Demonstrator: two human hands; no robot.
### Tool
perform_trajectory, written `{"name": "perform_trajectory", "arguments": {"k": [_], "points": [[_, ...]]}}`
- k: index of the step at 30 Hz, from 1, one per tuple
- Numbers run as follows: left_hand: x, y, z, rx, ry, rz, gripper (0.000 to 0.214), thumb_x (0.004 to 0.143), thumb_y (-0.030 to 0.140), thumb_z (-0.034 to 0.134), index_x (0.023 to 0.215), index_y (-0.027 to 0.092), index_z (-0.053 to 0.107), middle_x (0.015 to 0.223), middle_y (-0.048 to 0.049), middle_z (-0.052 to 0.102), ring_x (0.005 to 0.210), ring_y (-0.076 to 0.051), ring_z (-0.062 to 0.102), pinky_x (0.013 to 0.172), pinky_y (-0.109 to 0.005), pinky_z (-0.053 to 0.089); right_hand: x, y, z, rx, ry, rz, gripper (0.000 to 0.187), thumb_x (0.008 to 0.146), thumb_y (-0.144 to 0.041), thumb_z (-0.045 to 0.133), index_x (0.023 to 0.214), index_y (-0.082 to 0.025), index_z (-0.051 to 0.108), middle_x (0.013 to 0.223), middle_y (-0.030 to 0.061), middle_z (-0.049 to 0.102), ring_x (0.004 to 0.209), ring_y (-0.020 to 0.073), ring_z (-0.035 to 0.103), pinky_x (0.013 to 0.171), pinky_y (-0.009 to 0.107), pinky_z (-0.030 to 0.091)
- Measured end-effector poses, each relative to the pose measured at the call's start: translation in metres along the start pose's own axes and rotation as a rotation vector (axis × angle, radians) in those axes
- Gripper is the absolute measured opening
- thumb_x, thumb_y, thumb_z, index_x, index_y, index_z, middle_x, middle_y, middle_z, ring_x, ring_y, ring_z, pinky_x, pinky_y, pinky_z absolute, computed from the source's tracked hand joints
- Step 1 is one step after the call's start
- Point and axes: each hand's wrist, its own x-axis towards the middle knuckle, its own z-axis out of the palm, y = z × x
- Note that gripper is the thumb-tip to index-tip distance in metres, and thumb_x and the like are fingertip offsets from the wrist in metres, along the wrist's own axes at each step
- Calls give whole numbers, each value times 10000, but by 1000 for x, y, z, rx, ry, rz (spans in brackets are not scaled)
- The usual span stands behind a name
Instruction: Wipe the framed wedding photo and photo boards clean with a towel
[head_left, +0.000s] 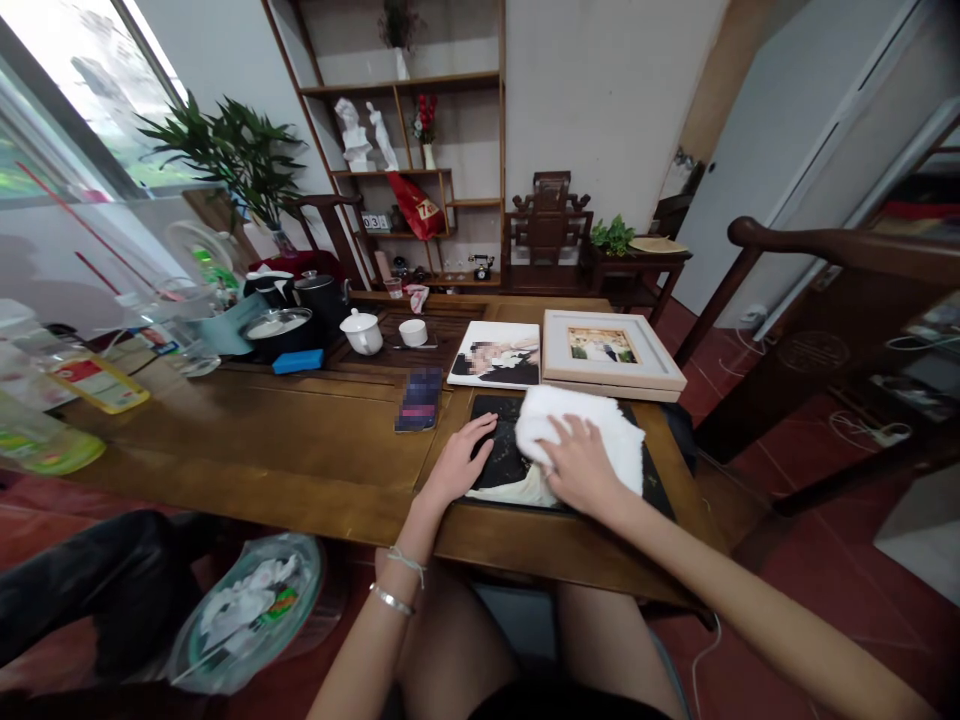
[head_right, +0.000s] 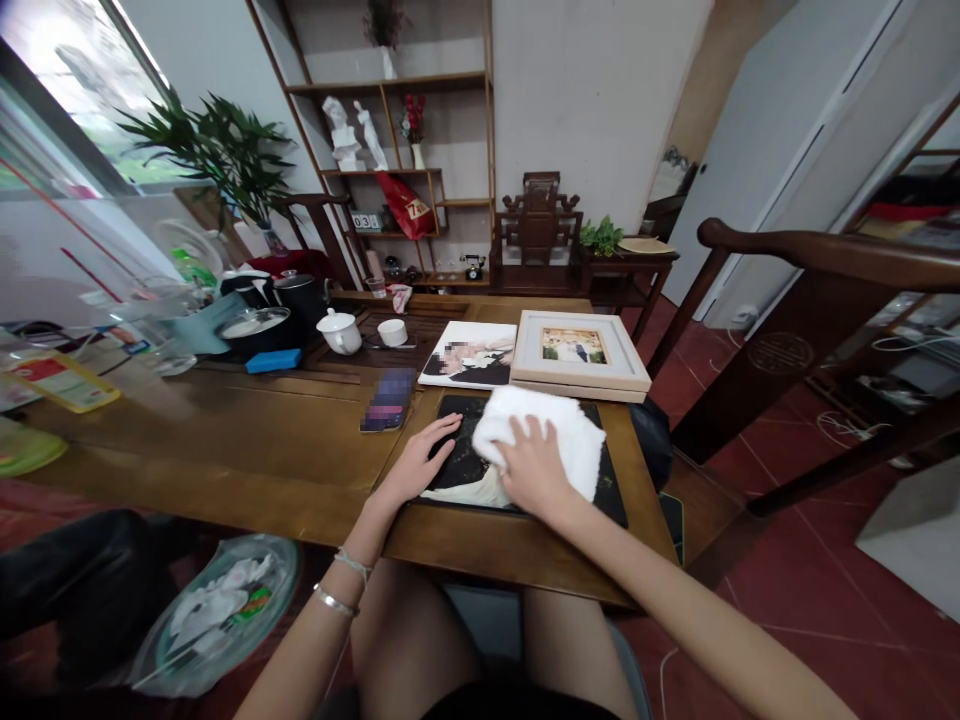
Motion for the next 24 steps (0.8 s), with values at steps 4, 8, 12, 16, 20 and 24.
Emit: {"name": "perform_trajectory", "arguments": {"k": [4,8,12,16,20,24], "points": [[0,0,-2,-22,-43,12,376,904,261,471,1267,221,562,1395,-71,514,1306,-219,464,1119,-429,354,-33,-45,4,97,-58,-252,342,783,-335,589,1103,-243,670,1492,125,333,1332,410,250,1055,608,136],[0,-1,-1,-7,-24,11,365,922,263,437,1259,203,566,1386,-74,523,1308,-212,460,1127,-433,342,-45,-22,1,145,-47,-255,311,766,-283,586,1057,-242,686,1466,98,390,1327,356,293,1074,542,189],[-1,0,0,7,0,7,345,934,283,428,1234,208,580,1377,-64,534,1301,-199,468,1128,-421,344,-26,40,0,12,37,-28,338,793,-222,518,1089,-183,675,1375,133,493,1265,348,376,1018,504,307],[-1,1,1,9,4,12,339,935,275,426,1226,200,584,1377,-69,533,1299,-194,469,1128,-409,346,-14,58,2,-105,93,143,335,813,-222,496,1092,-161,672,1372,160,487,1247,372,389,992,541,316],[0,0,1,22,-3,4,349,934,279,428,1239,190,574,1383,-81,525,1302,-204,465,1128,-430,341,-30,13,2,-2,20,21,339,791,-233,542,1098,-188,678,1441,156,414,1317,396,308,1047,602,204],[1,-1,1,16,-6,13,345,936,287,428,1231,190,579,1379,-80,530,1304,-204,463,1126,-427,346,-62,-22,2,183,-50,-282,254,734,-292,614,959,-225,713,1511,100,315,1374,385,210,1086,593,120]]}}
